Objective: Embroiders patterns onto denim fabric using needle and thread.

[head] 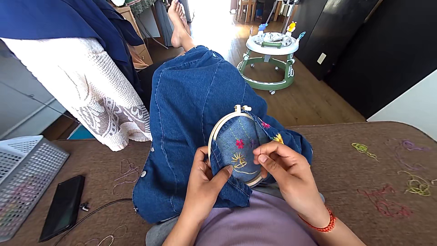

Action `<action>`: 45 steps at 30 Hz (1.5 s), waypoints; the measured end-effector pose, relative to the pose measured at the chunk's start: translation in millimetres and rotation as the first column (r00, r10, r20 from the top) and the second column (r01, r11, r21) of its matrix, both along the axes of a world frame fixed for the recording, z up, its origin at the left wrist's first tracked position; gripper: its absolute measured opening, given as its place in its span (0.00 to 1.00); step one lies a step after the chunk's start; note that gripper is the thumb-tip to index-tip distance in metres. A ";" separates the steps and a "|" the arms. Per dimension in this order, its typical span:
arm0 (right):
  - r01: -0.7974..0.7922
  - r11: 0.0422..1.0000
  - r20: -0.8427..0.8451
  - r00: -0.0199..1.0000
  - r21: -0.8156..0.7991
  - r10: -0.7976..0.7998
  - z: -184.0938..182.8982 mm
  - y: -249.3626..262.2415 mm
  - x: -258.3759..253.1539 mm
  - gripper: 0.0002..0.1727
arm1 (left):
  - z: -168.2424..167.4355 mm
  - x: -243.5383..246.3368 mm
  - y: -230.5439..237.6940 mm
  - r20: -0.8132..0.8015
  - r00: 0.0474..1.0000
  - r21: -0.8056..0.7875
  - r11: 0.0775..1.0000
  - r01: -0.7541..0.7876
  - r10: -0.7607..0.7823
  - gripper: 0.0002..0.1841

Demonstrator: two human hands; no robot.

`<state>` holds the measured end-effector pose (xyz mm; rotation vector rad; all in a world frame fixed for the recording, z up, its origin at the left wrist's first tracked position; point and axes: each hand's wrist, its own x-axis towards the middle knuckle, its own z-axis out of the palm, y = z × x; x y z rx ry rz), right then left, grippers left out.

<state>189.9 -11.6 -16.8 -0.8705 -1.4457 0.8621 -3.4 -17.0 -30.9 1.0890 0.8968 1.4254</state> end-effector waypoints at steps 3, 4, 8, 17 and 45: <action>0.061 0.979 0.182 0.978 0.196 -0.097 -6.5 6.2 4.8 0.18 | -3.5 -0.4 -1.3 -0.096 0.994 0.110 0.993 -0.035 0.046 0.35; 0.078 0.965 0.250 0.958 0.252 -0.143 -7.9 7.8 5.9 0.16 | -4.4 0.3 -1.6 -0.117 0.990 0.142 0.988 -0.055 0.072 0.39; 0.060 0.955 0.462 0.865 0.292 -0.196 -11.3 10.9 1.7 0.12 | -11.7 -0.4 -0.8 -0.244 0.960 0.273 0.960 -0.068 0.137 0.47; -0.067 0.996 0.391 0.920 0.053 0.041 -14.1 17.1 -9.1 0.06 | -13.4 -6.4 -1.0 -0.587 0.738 0.439 0.897 -0.053 0.331 0.06; -0.243 0.875 0.159 0.929 -0.418 0.334 3.8 23.7 -14.1 0.12 | -11.0 2.1 -0.1 -0.719 0.371 0.573 0.803 -0.162 0.588 0.11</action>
